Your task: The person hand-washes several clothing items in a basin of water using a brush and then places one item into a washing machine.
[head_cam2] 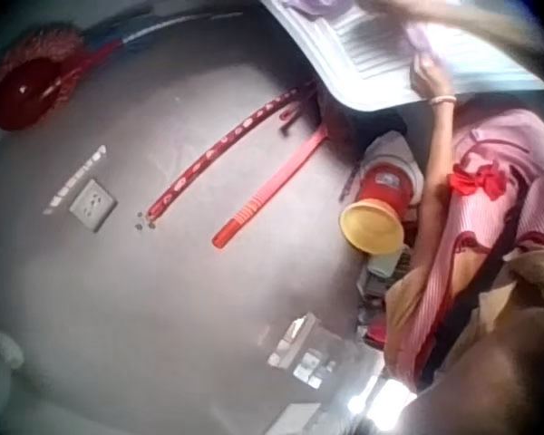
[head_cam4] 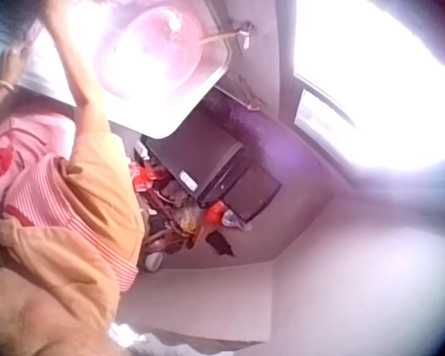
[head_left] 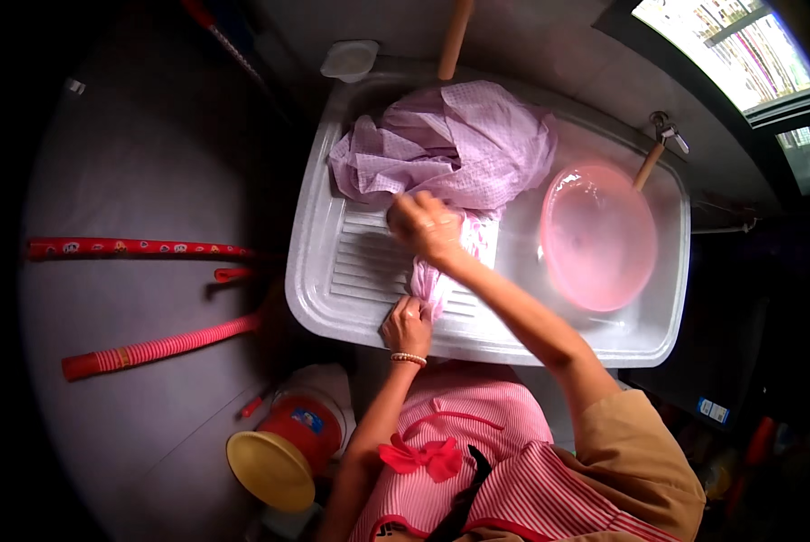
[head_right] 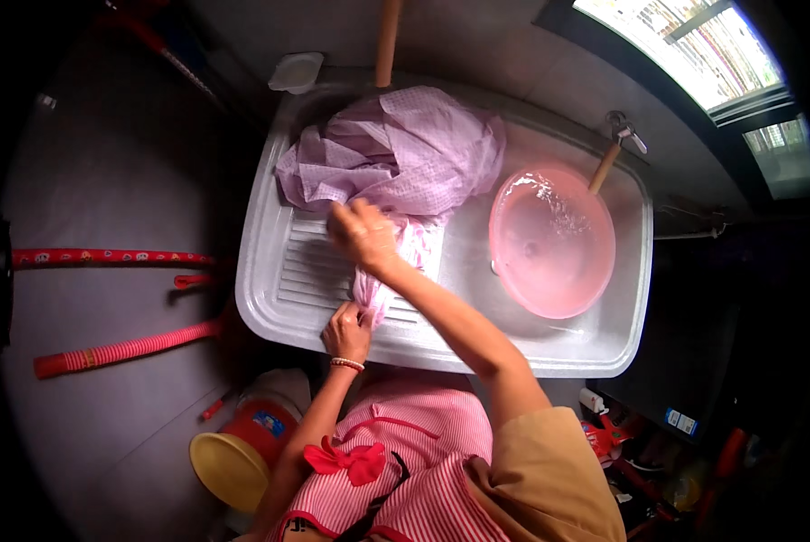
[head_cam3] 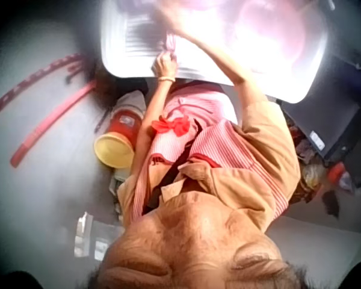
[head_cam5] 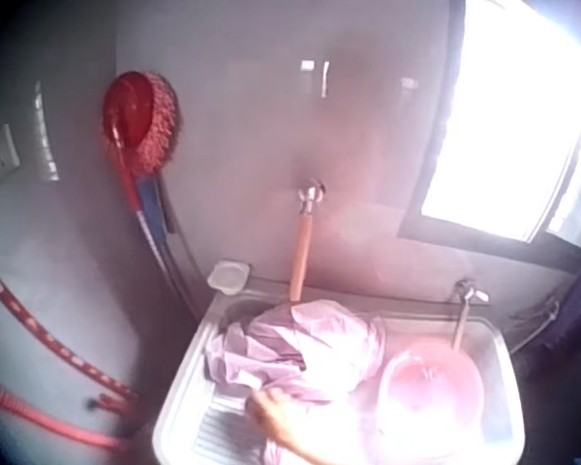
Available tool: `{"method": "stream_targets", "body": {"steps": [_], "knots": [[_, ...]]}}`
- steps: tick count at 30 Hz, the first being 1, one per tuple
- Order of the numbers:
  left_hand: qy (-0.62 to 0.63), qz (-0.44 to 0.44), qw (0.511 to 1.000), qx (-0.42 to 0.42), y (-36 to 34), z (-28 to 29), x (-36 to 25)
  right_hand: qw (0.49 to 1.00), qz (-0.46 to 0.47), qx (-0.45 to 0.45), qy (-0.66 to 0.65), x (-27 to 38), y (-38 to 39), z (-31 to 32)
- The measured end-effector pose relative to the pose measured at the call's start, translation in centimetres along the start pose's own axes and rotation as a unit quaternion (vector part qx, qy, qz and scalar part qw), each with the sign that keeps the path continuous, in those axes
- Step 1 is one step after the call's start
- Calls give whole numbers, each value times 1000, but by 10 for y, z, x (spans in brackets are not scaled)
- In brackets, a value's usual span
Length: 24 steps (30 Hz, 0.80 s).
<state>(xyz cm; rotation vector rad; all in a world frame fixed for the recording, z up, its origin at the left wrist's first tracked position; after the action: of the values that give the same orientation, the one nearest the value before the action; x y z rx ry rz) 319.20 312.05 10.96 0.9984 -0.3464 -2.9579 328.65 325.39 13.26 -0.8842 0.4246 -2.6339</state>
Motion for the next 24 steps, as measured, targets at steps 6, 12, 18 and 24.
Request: {"method": "stream_targets", "body": {"steps": [6, 12, 18, 24], "knots": [[6, -25, 1000, -16, -3, -5, -11, 992, 49, 96, 61, 17, -18, -20], [-19, 41, 999, 23, 0, -1, -9, 986, -143, -89, -14, -112, 75, 94], [23, 92, 994, 44, -9, -3, -14, 728, -608, -276, -153, -305, 248, 181], [190, -15, 981, -29, -43, -30, -47, 629, -454, 7, -631, -220, 167, 146]]}}
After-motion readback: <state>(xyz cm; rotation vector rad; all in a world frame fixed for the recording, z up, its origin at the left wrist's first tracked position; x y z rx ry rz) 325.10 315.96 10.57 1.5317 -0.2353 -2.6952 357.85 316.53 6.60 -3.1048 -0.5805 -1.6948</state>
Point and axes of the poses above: each hand's wrist, its own y-axis away from the middle knuckle, its own z-axis out of the back of the hand, x = y × z, the point moved 4 cm from there along -y, towards the middle knuckle, and after that the axes turned 10 degrees about x, right-handed, at the moved point
